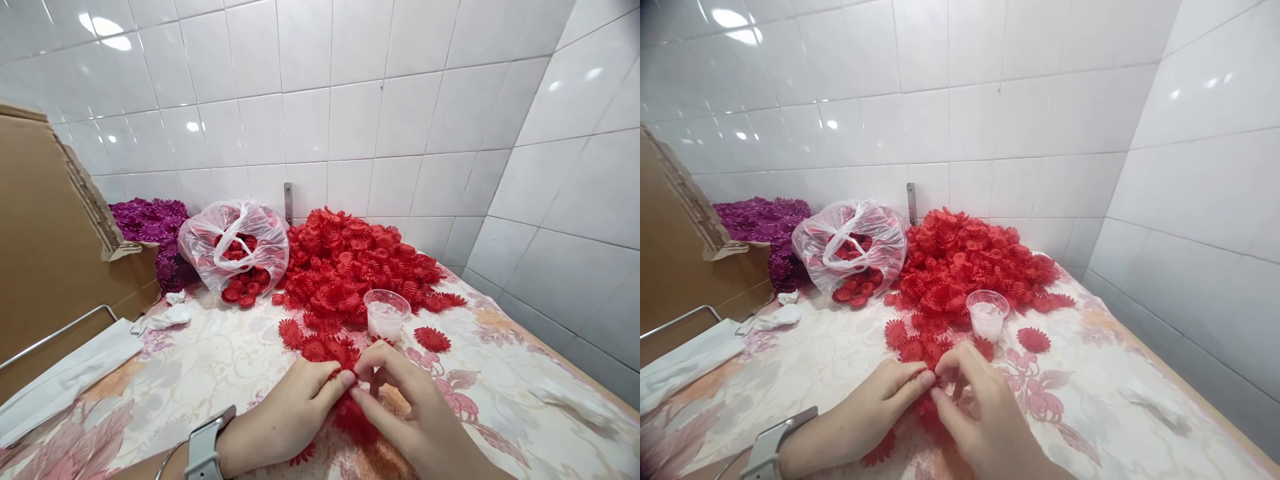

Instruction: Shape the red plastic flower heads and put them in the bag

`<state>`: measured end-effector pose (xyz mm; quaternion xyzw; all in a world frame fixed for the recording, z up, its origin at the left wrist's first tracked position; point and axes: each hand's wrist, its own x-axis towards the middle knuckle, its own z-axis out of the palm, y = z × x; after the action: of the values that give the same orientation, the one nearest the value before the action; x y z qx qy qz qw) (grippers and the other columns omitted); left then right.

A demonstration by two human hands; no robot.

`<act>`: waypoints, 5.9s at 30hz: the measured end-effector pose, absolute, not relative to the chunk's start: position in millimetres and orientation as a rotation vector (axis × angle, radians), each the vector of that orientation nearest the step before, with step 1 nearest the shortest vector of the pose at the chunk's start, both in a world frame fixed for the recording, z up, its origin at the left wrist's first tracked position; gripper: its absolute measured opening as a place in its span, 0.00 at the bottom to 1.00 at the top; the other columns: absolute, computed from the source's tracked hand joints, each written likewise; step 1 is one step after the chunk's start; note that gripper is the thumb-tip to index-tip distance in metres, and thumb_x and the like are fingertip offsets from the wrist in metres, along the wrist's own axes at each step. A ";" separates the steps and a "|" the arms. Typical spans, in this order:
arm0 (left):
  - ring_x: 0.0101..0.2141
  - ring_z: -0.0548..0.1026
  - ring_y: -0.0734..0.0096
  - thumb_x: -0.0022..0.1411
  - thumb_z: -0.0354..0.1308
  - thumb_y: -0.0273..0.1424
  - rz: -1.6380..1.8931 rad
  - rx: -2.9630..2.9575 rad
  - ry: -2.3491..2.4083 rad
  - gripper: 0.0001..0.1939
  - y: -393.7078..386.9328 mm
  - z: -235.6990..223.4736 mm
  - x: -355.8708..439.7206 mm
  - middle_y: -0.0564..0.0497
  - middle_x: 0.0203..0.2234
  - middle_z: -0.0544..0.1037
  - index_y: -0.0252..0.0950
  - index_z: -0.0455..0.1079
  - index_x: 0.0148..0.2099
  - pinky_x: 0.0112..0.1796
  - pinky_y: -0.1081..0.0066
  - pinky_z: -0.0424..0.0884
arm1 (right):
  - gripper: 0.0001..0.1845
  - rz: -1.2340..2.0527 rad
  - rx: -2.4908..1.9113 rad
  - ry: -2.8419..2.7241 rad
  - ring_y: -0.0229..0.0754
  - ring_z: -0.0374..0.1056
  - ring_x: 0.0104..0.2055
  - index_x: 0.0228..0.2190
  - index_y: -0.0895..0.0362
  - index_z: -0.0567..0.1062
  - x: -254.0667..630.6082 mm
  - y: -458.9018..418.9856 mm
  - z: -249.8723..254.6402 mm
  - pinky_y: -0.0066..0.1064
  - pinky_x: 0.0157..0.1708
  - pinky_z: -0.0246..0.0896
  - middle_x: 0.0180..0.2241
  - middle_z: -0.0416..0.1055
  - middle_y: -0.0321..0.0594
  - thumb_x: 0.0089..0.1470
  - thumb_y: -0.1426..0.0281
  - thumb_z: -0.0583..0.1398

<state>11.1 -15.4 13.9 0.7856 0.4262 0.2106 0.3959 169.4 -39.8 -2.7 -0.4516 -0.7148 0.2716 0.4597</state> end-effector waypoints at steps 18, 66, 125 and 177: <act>0.20 0.52 0.78 0.63 0.39 0.44 0.564 1.901 1.008 0.25 -24.4 11.7 10.9 0.58 0.15 0.54 0.35 0.54 0.18 0.21 0.75 0.50 | 0.08 0.663 -1.152 -1.903 0.37 0.64 0.23 0.21 0.54 0.70 166.1 -42.6 -6.2 0.27 0.24 0.57 0.20 0.69 0.33 0.51 0.67 0.58; 0.19 0.69 0.78 0.58 0.49 0.42 0.583 1.384 0.860 0.18 -12.2 9.4 14.8 0.51 0.20 0.72 0.31 0.65 0.29 0.20 0.79 0.64 | 0.09 0.965 -1.184 -1.845 0.38 0.64 0.23 0.29 0.54 0.65 174.6 -33.6 9.1 0.27 0.22 0.56 0.21 0.69 0.34 0.55 0.62 0.51; 0.11 0.52 0.83 0.59 0.42 0.52 0.444 1.638 0.865 0.30 -17.0 10.4 8.3 0.59 0.08 0.55 0.35 0.55 0.15 0.14 0.76 0.45 | 0.07 1.120 -1.081 -1.827 0.38 0.66 0.25 0.23 0.56 0.71 172.9 -39.0 7.3 0.26 0.24 0.57 0.22 0.71 0.35 0.50 0.70 0.56; 0.20 0.70 0.76 0.58 0.52 0.40 0.653 1.265 0.766 0.16 -13.5 17.6 15.9 0.51 0.18 0.74 0.31 0.70 0.31 0.23 0.78 0.67 | 0.10 1.393 -0.957 -1.359 0.34 0.63 0.23 0.25 0.55 0.62 184.3 -13.1 1.8 0.27 0.25 0.59 0.21 0.67 0.29 0.50 0.64 0.59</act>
<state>15.9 -13.5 17.6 0.5659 0.3426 0.2921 0.6907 184.3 -13.1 1.8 -0.3902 -0.5539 0.5678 0.4674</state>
